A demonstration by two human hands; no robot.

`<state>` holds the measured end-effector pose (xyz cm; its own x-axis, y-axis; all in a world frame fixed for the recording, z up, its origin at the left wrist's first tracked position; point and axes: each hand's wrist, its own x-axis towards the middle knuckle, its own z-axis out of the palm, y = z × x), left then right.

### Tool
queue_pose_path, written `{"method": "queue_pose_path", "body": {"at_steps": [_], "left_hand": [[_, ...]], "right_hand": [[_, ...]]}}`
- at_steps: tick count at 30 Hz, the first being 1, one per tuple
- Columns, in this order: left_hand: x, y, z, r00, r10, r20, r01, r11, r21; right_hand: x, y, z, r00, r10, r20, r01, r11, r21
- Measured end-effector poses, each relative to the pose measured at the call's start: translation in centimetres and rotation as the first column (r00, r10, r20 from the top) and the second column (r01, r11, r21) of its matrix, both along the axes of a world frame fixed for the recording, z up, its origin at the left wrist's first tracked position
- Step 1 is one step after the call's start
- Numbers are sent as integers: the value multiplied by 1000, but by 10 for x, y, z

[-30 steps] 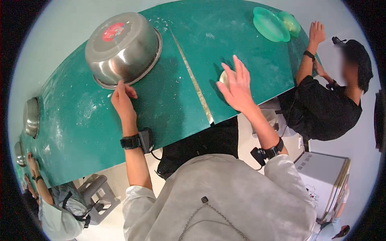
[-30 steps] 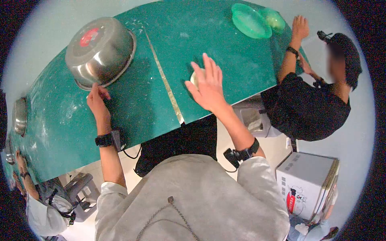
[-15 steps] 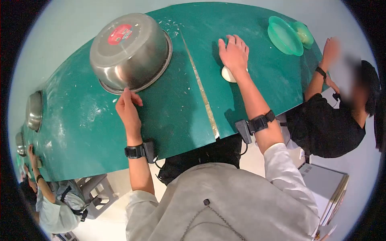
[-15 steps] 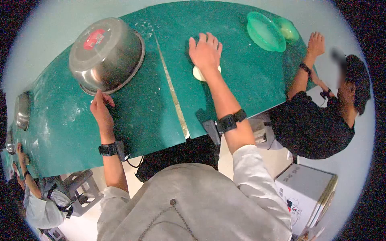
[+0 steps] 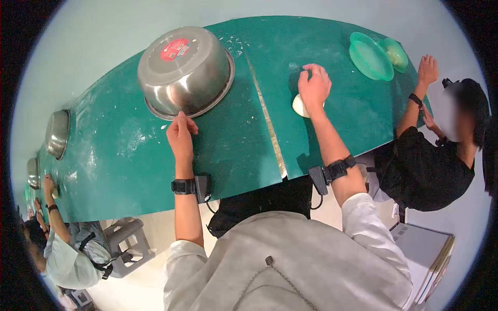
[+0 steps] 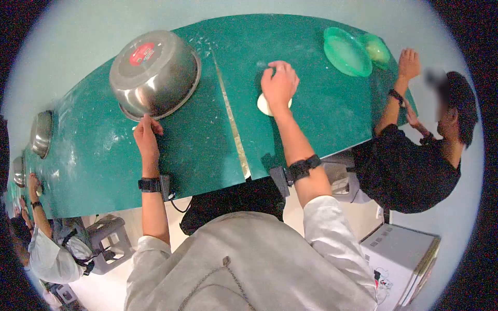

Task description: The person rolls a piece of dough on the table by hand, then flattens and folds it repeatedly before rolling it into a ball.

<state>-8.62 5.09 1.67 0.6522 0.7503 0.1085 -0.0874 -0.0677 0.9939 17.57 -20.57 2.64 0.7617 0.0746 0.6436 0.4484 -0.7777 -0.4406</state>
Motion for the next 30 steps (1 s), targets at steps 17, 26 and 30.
{"method": "queue_pose_path", "body": {"at_steps": [17, 26, 30], "left_hand": [[0, 1, -4, 996, -93, 2, 93, 995, 42], [0, -1, -6, 996, -87, -34, 88, 996, 23], [0, -3, -2, 991, -113, -68, 118, 991, 65]], "right_hand": [[-145, -94, -2, 955, 272, -117, -283, 955, -89], [-116, -71, 0, 818, 392, -420, -279, 910, 306], [-89, -46, -3, 947, 230, -225, -269, 949, -165]]}}
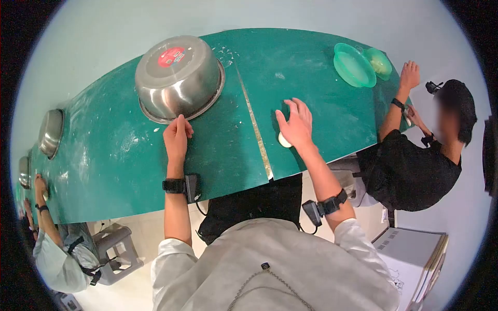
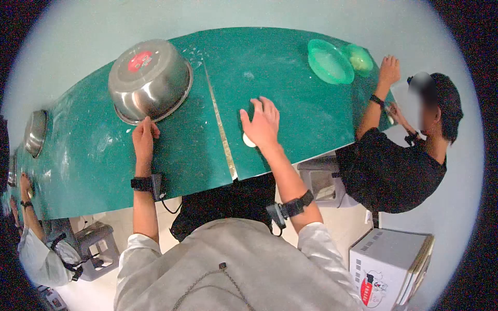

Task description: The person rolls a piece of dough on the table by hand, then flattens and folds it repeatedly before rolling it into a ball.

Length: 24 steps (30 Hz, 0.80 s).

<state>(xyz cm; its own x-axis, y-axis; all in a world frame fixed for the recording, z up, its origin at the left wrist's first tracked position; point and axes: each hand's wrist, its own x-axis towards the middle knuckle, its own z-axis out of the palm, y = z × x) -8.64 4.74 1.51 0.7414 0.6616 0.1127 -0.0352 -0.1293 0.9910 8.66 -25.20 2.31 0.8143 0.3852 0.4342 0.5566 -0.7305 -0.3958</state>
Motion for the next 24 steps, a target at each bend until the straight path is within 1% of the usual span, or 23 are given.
{"method": "queue_pose_path", "body": {"at_steps": [1, 2, 4, 5, 7, 9, 13, 15, 16, 17, 19, 20, 22, 23, 24], "left_hand": [[0, 0, -1, 1000, 5, -12, -5, 1000, -4], [0, 2, -1, 1000, 10, -24, -10, 1000, -5], [1, 3, -1, 1000, 11, -21, -11, 1000, -8], [0, 1, -1, 1000, 16, -15, -16, 1000, -15], [0, -1, 2, 1000, 17, -23, -17, 1000, -23], [0, 1, 1, 1000, 11, -28, -12, 1000, -22], [1, -1, 1, 1000, -5, -15, 5, 1000, -12], [3, 0, 1, 1000, 6, -12, -6, 1000, 12], [3, -2, 2, 1000, 6, 3, -6, 1000, -2], [2, -2, 2, 1000, 8, 16, -8, 1000, -17], [0, 0, 1, 1000, 7, 5, -7, 1000, 7], [0, 1, 0, 1000, 5, 12, -5, 1000, 10], [1, 0, -1, 1000, -5, 21, 5, 1000, 8], [2, 1, -1, 1000, -1, 11, 1, 1000, 5], [2, 1, -2, 1000, 5, 0, -5, 1000, 3]], "right_hand": [[5, 4, -1, 998, 15, 67, -11, 998, -70], [12, 4, -1, 998, 14, 58, -10, 998, -69], [31, -2, 3, 994, 85, 69, -70, 978, -198], [38, -1, 7, 994, 92, 61, -78, 977, -201], [52, 3, 10, 993, 97, 74, -75, 963, -260], [71, 10, 7, 991, 101, 85, -77, 965, -251], [107, 18, 5, 983, 48, 180, -6, 974, -225], [116, 28, 8, 959, 6, 283, 78, 955, -285], [116, 33, 9, 946, 9, 324, 86, 957, -278], [115, 33, 8, 945, 8, 327, 85, 960, -268], [105, 29, 6, 928, -42, 370, 106, 983, -152], [99, 26, 6, 927, -44, 373, 108, 983, -151], [82, 17, 5, 946, -32, 323, 48, 998, -40], [73, 13, 5, 944, -36, 327, 53, 998, -43], [63, 10, 4, 949, 18, 316, -14, 1000, -15]]}}
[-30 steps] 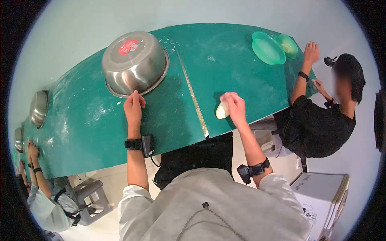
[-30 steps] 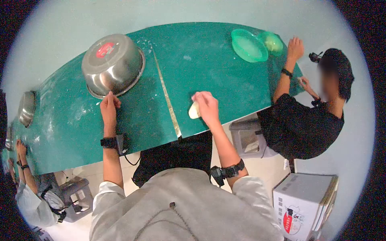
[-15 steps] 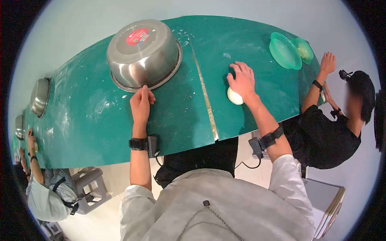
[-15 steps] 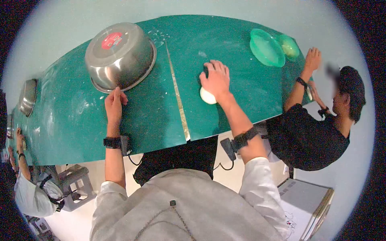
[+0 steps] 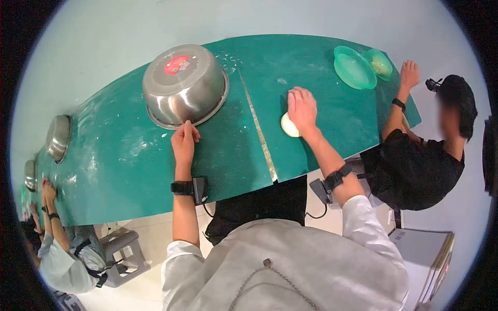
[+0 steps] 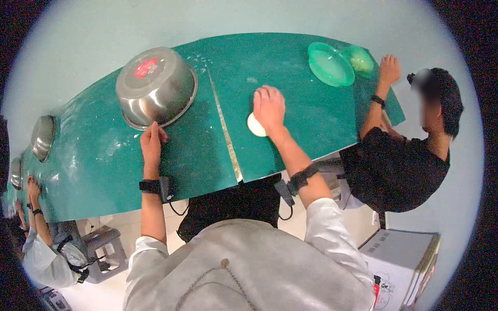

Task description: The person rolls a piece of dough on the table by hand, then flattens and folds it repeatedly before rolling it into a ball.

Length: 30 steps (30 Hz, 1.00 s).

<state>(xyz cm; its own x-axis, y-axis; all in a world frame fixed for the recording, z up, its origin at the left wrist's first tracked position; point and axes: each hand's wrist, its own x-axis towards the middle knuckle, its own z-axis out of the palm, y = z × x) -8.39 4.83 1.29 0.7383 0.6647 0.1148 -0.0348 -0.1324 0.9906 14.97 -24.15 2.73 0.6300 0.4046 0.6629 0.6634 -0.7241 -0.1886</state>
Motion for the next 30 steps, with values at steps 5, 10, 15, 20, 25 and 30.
{"method": "queue_pose_path", "body": {"at_steps": [5, 10, 15, 20, 25, 30], "left_hand": [[-1, 0, -2, 999, -40, 11, 39, 999, 20], [-2, -3, 5, 1000, -14, -12, 14, 1000, 16], [-2, -1, 4, 999, -49, 4, 49, 998, 31], [1, 0, 2, 999, -43, 0, 43, 999, 28], [0, -3, 9, 998, -15, -56, 15, 1000, -9], [2, -4, 9, 999, -39, -38, 39, 999, 0]], "right_hand": [[-60, -19, 8, 945, 149, -291, -171, 984, -52], [-109, -44, 23, 898, 297, -324, -303, 952, 32], [-131, -45, 27, 914, 251, -318, -297, 949, -105], [-122, -19, 23, 966, 98, -239, -168, 940, -296], [-95, 14, 16, 992, 31, -120, -57, 974, -219], [-55, 37, 6, 986, 4, -164, -29, 988, -151]]}}
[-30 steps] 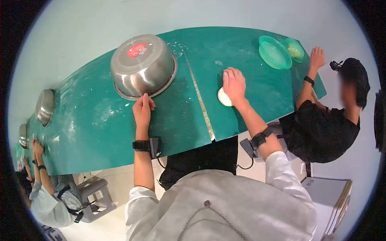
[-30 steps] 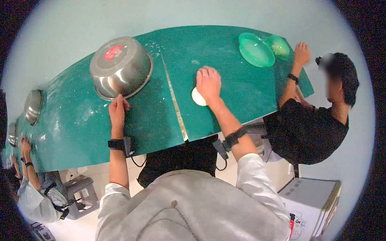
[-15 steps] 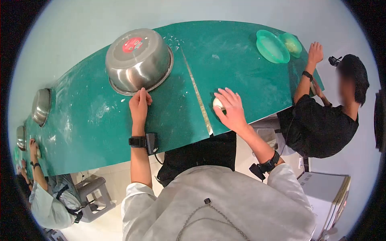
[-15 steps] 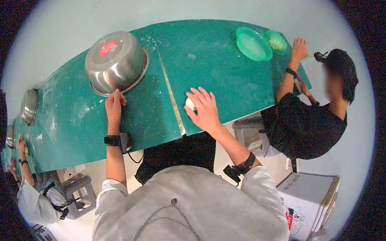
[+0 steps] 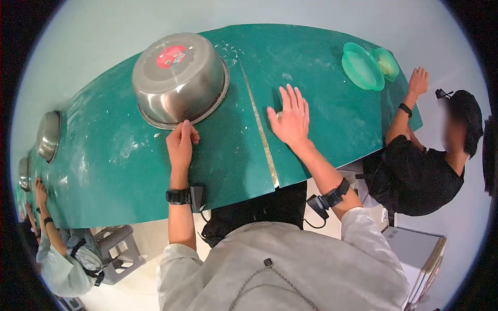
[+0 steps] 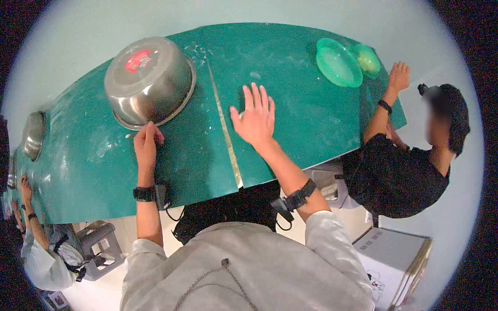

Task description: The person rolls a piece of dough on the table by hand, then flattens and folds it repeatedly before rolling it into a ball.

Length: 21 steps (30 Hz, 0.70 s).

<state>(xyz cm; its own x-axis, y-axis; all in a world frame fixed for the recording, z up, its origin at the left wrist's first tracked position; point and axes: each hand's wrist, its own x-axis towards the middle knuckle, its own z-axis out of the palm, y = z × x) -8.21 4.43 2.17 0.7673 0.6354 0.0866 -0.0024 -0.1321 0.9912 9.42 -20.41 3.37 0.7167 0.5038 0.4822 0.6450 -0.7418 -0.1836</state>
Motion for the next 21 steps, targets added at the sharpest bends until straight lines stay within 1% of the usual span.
{"method": "queue_pose_path", "body": {"at_steps": [1, 3, 5, 6, 8, 9, 10, 11, 12, 14, 15, 16, 17, 18, 19, 20, 21], "left_hand": [[1, -1, 2, 1000, -3, -5, 3, 1000, -6], [2, -4, 6, 1000, -4, 23, 3, 1000, 7], [2, -6, 4, 1000, 2, 20, -2, 1000, -1], [1, -6, 4, 1000, 12, 21, -12, 1000, -3], [-3, -5, 2, 1000, 4, 29, -4, 1000, 26], [-1, -3, 0, 999, 3, 36, -4, 999, 46], [1, -1, -1, 999, -3, 49, 1, 998, 58], [0, -1, -4, 998, 19, 55, -20, 1000, 21], [-3, 0, -6, 997, 44, 60, -43, 999, -16], [-6, 2, -6, 995, 77, 60, -75, 997, -24], [-7, 3, -7, 993, 104, 48, -102, 994, -41], [-7, 2, -9, 990, 117, 84, -112, 991, -69], [-7, 2, -8, 987, 128, 92, -122, 990, -67], [-9, 2, -7, 990, 111, 90, -108, 993, -37], [-10, 2, -6, 992, 92, 88, -92, 996, -4], [-9, 2, -7, 989, 98, 111, -96, 995, -26], [-10, 3, -8, 989, 97, 115, -95, 995, -25]], "right_hand": [[11, 4, -3, 999, -14, -36, 16, 998, 60], [27, 11, -4, 998, -35, -60, 40, 996, 76], [45, 18, -2, 984, -58, -170, 80, 989, 122], [53, 21, -2, 984, -63, -168, 85, 988, 127], [68, 28, -2, 987, -127, -101, 136, 986, 92], [74, 30, 0, 987, -134, -91, 143, 984, 110], [77, 33, 2, 993, -113, -17, 114, 987, 110], [77, 33, 3, 995, -88, 53, 82, 991, 102], [73, 31, 3, 995, -86, 58, 79, 991, 110], [62, 24, 6, 976, 121, 181, -144, 983, 117], [54, 19, 4, 974, 129, 187, -153, 981, 122], [46, 10, 0, 962, 265, 69, -266, 964, 9], [38, 1, 1, 923, 380, -64, -384, 919, -92], [30, -9, 2, 919, 389, -60, -393, 915, -92], [22, -19, 9, 893, 449, -40, -449, 881, -148], [16, -26, 17, 864, 504, -23, -497, 843, -204], [14, -34, 25, 864, 503, -19, -496, 844, -205]]}}
